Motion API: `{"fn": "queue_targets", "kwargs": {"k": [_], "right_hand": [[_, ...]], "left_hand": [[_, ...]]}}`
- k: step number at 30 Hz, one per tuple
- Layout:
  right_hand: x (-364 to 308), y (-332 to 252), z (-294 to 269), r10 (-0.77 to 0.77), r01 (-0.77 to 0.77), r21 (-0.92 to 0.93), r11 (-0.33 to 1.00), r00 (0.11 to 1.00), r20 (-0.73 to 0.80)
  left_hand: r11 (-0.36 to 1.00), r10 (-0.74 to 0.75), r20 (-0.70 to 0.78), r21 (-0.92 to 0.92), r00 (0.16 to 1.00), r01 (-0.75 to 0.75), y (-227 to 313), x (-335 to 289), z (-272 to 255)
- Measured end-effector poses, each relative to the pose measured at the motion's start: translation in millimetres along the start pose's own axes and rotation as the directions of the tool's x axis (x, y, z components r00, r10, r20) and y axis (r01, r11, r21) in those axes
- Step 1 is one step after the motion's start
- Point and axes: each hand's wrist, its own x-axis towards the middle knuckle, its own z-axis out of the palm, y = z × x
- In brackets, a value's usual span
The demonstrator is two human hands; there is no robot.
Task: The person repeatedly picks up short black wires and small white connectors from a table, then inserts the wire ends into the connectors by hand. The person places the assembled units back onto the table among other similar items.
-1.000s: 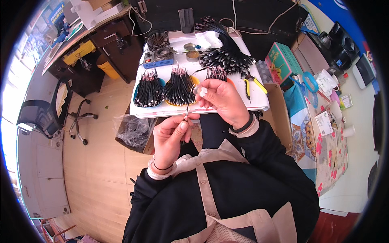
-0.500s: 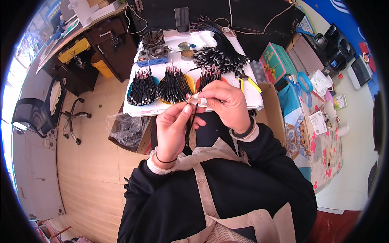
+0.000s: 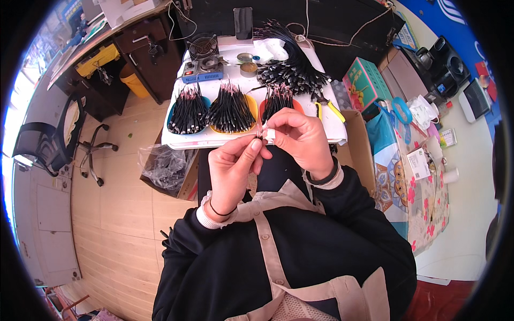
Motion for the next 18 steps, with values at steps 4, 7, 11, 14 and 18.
{"fn": "queue_targets", "kwargs": {"k": [4, 7, 11, 14, 18], "right_hand": [[-1.4, 1.2, 0.3, 0.03, -0.03, 0.031, 0.999, 0.999, 0.013], [-3.9, 8.7, 5.9, 0.176, -0.184, 0.393, 0.901, 0.983, 0.058], [-9.7, 20.2, 16.4, 0.221, -0.262, 0.72, 0.643, 0.963, 0.153], [-7.8, 19.4, 12.3, 0.268, -0.348, 0.72, 0.601, 0.936, 0.228], [-4.2, 13.0, 3.4, 0.353, -0.48, 0.579, 0.658, 0.877, 0.326]], "left_hand": [[0.999, -0.007, 0.028, -0.047, 1.0, 0.009, -0.8, -1.0, -2.0], [0.988, 0.022, 0.048, -0.153, 0.999, -0.015, -2.4, -0.3, -2.6], [0.98, 0.023, 0.04, -0.198, 0.999, -0.014, -5.8, -2.3, -1.6], [0.976, -0.037, 0.134, -0.21, 0.99, 0.065, -5.2, -1.6, -8.4], [0.957, -0.119, 0.271, -0.225, 0.955, 0.183, -4.4, 0.3, -21.8]]}}
